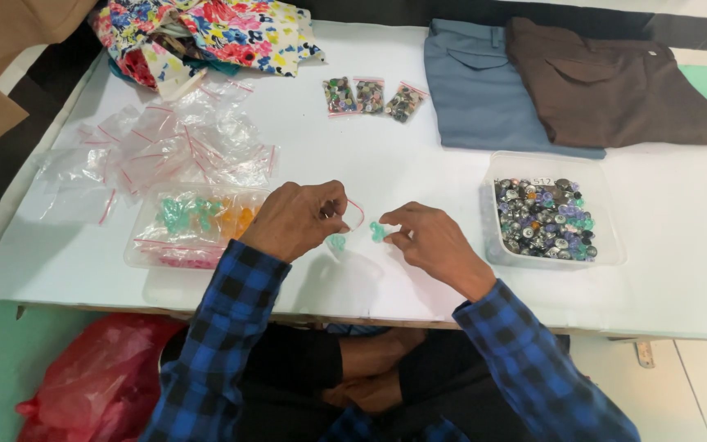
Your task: Sorting small decorative buttons and placing them into plastic bags
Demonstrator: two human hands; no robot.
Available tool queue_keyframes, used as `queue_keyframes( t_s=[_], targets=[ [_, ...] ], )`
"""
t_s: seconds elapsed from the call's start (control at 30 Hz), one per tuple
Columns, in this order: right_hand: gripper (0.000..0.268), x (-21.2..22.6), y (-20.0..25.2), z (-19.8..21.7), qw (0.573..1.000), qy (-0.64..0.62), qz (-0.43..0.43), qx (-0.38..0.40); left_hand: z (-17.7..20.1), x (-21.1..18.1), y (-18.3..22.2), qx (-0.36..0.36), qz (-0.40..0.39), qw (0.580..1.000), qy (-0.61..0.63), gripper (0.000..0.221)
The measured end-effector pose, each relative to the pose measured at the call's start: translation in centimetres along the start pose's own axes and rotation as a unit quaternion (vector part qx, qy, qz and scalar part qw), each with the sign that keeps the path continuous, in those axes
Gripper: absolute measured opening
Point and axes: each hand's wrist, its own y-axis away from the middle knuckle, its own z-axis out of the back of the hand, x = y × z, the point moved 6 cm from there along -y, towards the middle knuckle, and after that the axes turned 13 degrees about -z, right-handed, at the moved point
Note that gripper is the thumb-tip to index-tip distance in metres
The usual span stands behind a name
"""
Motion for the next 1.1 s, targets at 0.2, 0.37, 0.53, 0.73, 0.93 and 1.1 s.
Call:
queue_keyframes(
  t_s=[0.2, 0.37, 0.53, 0.73, 0.93, 1.1],
  targets=[
    [0.025, -0.5, -1.4, -1.9, 0.995, 0.092, 0.018, -0.026, -0.5, 0.4, -0.1, -0.002, -0.014, 1.0, 0.0, 0.013],
    [0.024, -0.3, -1.5, -2.3, 0.99, 0.137, 0.023, -0.034, -0.6, 0.5, -0.2, -0.007, -0.02, 1.0, 0.002, 0.013],
    [0.022, -0.7, -1.9, -2.9, 0.985, 0.161, 0.026, -0.052, -0.7, 1.0, -0.3, -0.018, -0.024, 1.0, 0.003, 0.015],
    [0.017, -0.9, -1.5, 0.2, 0.992, -0.078, 0.033, -0.097, -0.6, 1.3, 0.1, -0.007, -0.007, 1.0, 0.001, 0.012],
    [0.017, 5.3, 1.1, 3.8, 0.975, -0.191, 0.087, -0.078, -0.8, 0.5, -0.5, -0.001, -0.014, 1.0, 0.024, 0.015],
    [0.024, 6.7, 0.8, 2.4, 0.986, -0.129, 0.095, -0.047, -1.1, 0.1, -0.1, -0.006, -0.037, 0.999, 0.035, 0.025]
  ],
)
